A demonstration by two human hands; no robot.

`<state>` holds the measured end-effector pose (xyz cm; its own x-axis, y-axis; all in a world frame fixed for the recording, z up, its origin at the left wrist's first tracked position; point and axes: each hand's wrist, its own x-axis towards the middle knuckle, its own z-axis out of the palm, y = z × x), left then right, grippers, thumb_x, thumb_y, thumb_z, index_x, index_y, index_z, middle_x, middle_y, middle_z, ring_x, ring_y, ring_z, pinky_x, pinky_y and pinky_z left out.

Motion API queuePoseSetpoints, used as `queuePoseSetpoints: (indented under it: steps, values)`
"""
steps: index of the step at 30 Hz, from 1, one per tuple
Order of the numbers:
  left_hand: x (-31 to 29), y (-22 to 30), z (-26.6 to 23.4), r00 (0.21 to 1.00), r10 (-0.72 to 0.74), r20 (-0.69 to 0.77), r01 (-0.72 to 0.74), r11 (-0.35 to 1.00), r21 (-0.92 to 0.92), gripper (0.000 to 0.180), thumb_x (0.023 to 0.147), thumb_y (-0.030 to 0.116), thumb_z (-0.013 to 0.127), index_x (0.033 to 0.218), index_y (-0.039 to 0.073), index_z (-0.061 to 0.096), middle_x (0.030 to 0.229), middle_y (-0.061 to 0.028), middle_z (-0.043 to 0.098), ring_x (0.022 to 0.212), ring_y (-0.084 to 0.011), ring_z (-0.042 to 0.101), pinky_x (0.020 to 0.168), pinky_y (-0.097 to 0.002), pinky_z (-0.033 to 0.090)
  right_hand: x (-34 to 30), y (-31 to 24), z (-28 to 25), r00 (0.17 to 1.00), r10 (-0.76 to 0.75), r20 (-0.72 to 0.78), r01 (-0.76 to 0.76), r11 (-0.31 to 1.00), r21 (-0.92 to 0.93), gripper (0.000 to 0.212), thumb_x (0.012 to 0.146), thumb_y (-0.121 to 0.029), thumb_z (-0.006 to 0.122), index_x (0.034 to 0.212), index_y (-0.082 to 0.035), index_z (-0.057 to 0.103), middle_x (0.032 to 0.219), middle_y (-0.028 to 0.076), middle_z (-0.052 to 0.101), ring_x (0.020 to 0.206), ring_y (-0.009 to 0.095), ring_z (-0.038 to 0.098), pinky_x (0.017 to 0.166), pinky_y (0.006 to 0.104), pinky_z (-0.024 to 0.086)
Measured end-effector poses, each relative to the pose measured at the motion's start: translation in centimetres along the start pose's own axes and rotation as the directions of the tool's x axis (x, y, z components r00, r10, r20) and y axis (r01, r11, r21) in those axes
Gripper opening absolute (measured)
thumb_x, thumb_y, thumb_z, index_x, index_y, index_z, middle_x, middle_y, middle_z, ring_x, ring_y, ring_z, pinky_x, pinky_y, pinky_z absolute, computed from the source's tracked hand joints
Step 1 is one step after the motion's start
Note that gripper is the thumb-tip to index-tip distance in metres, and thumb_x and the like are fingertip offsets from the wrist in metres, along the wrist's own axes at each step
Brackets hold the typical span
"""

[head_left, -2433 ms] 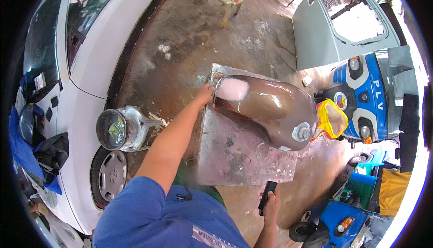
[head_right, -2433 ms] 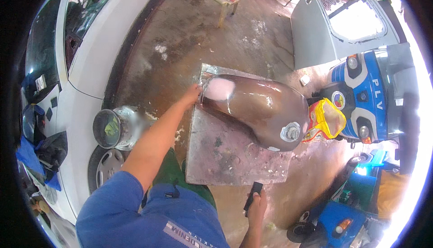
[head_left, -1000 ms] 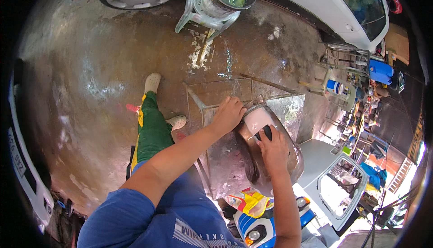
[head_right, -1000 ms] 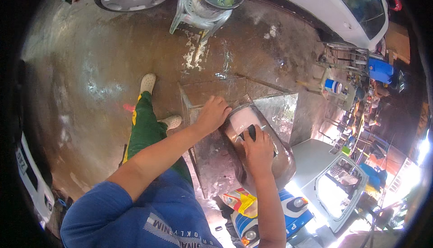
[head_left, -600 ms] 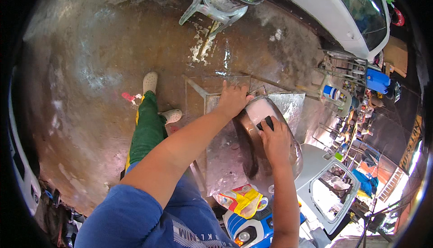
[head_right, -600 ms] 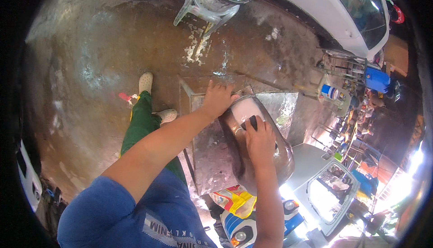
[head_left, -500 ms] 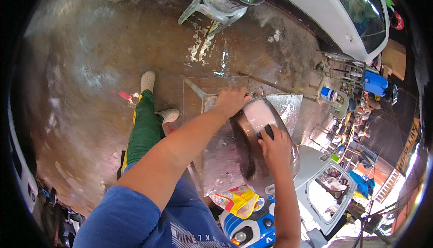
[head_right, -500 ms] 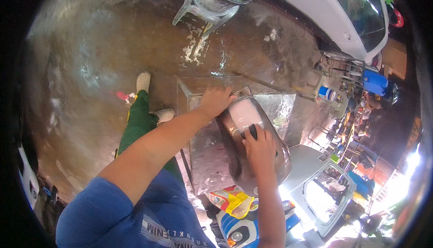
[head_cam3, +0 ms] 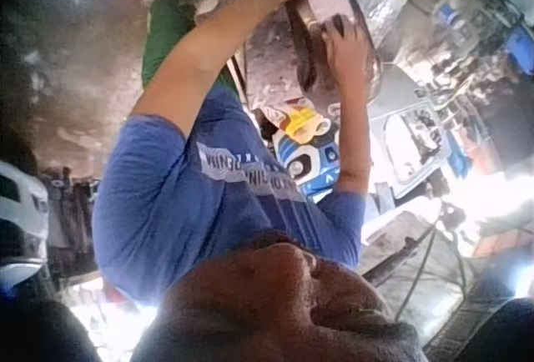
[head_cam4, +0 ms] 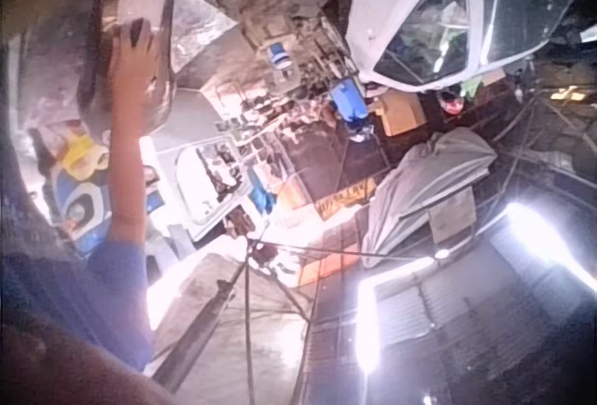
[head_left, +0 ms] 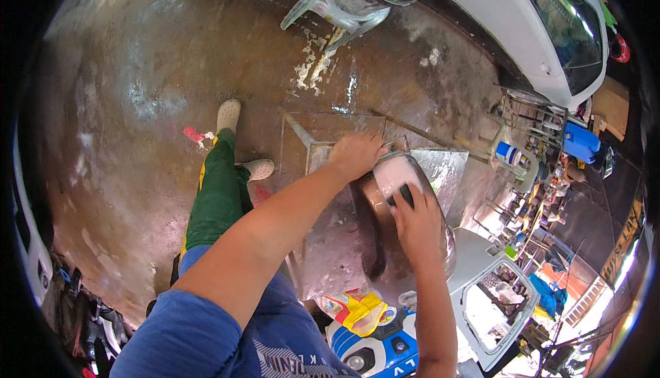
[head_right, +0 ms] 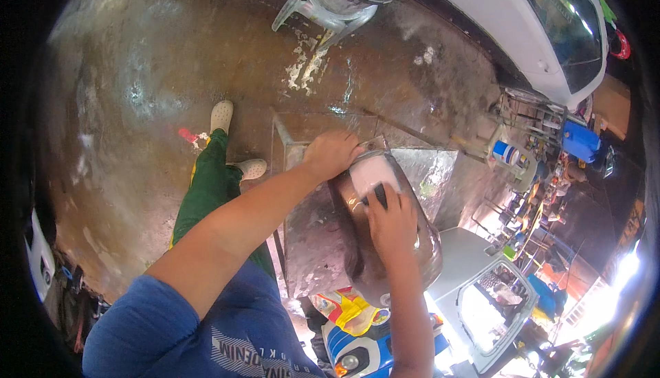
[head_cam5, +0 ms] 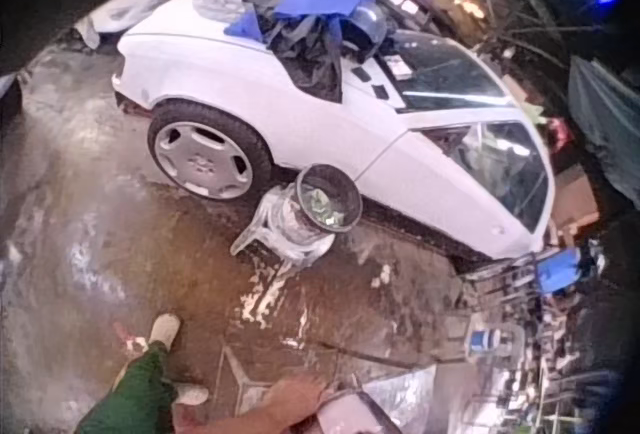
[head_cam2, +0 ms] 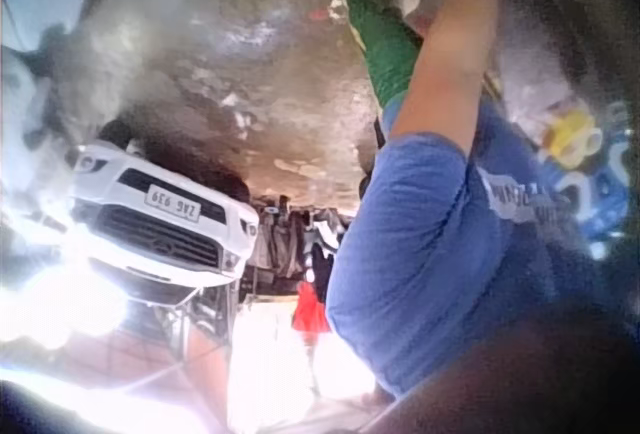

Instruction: The person uses a black sanding block and a green cloth to sand and wipe a brown car part resting on a metal table. The person repeatedly sands the surface and wipes it down with the cloth.

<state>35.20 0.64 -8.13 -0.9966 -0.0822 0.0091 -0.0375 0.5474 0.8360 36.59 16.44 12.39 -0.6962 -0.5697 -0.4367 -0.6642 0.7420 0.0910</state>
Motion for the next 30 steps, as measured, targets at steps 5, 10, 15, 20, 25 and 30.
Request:
queuePoseSetpoints:
  steps: [5,10,15,20,25,30]
  values:
    - [-0.1,0.4,0.4,0.999,0.0,0.04,-0.002,0.998,0.056,0.034,0.104,0.04,0.061,0.1,0.007,0.07,0.101,-0.013,0.075,0.102,-0.031,0.073,0.088,-0.0441,0.059,-2.5,0.2,-0.3,0.998,0.021,-0.051,-0.021,1.0,0.008,0.036,0.093,-0.026,0.076,0.127,-0.017,0.073,0.141,0.01,0.061,0.122,0.037,0.058,0.1,0.0529,0.05]
    - [-0.3,0.9,-0.2,0.997,-0.005,0.082,-0.001,0.998,0.063,0.036,0.106,0.041,0.058,0.103,0.008,0.071,0.102,-0.0114,0.075,0.106,-0.0285,0.072,0.09,-0.0437,0.059,3.8,0.3,2.5,0.987,0.037,-0.157,-0.036,0.999,0.012,0.035,0.092,-0.026,0.076,0.127,-0.017,0.074,0.138,0.01,0.062,0.121,0.035,0.058,0.098,0.0524,0.05]
    - [0.0,0.1,0.5,0.999,0.046,-0.015,-0.044,0.995,0.09,0.035,0.102,0.041,0.063,0.099,0.008,0.073,0.098,-0.012,0.074,0.099,-0.031,0.072,0.085,-0.0419,0.06,-1.8,0.8,-0.2,0.997,0.061,-0.044,-0.06,0.998,0.005,0.039,0.092,-0.026,0.077,0.13,-0.017,0.074,0.14,0.01,0.062,0.122,0.035,0.058,0.1,0.0529,0.049]
    - [-0.1,0.8,0.3,0.999,0.047,0.003,-0.047,0.998,0.047,0.034,0.102,0.04,0.063,0.098,0.008,0.073,0.099,-0.0123,0.074,0.101,-0.0307,0.071,0.085,-0.0425,0.06,4.8,1.6,1.6,0.992,0.112,-0.056,-0.11,0.994,0.025,0.034,0.094,-0.024,0.074,0.127,-0.016,0.074,0.14,0.011,0.062,0.122,0.037,0.059,0.101,0.051,0.05]
    - [0.0,0.6,-0.7,0.999,0.036,0.012,-0.036,0.998,0.049,0.034,0.103,0.039,0.062,0.098,0.008,0.072,0.1,-0.0128,0.074,0.1,-0.0307,0.071,0.084,-0.0439,0.06,-1.9,0.0,0.2,0.993,0.094,-0.065,-0.093,0.995,0.017,0.033,0.094,-0.024,0.074,0.126,-0.016,0.075,0.141,0.011,0.061,0.122,0.036,0.059,0.1,0.0518,0.051]
    - [-0.3,1.0,-0.5,0.995,0.009,0.096,-0.013,0.999,0.037,0.034,0.104,0.039,0.06,0.1,0.007,0.072,0.104,-0.013,0.074,0.103,-0.03,0.071,0.087,-0.0435,0.06,2.6,1.6,0.5,0.995,0.09,-0.034,-0.09,0.996,-0.005,0.034,0.095,-0.024,0.073,0.128,-0.016,0.075,0.142,0.011,0.061,0.121,0.037,0.059,0.098,0.0531,0.051]
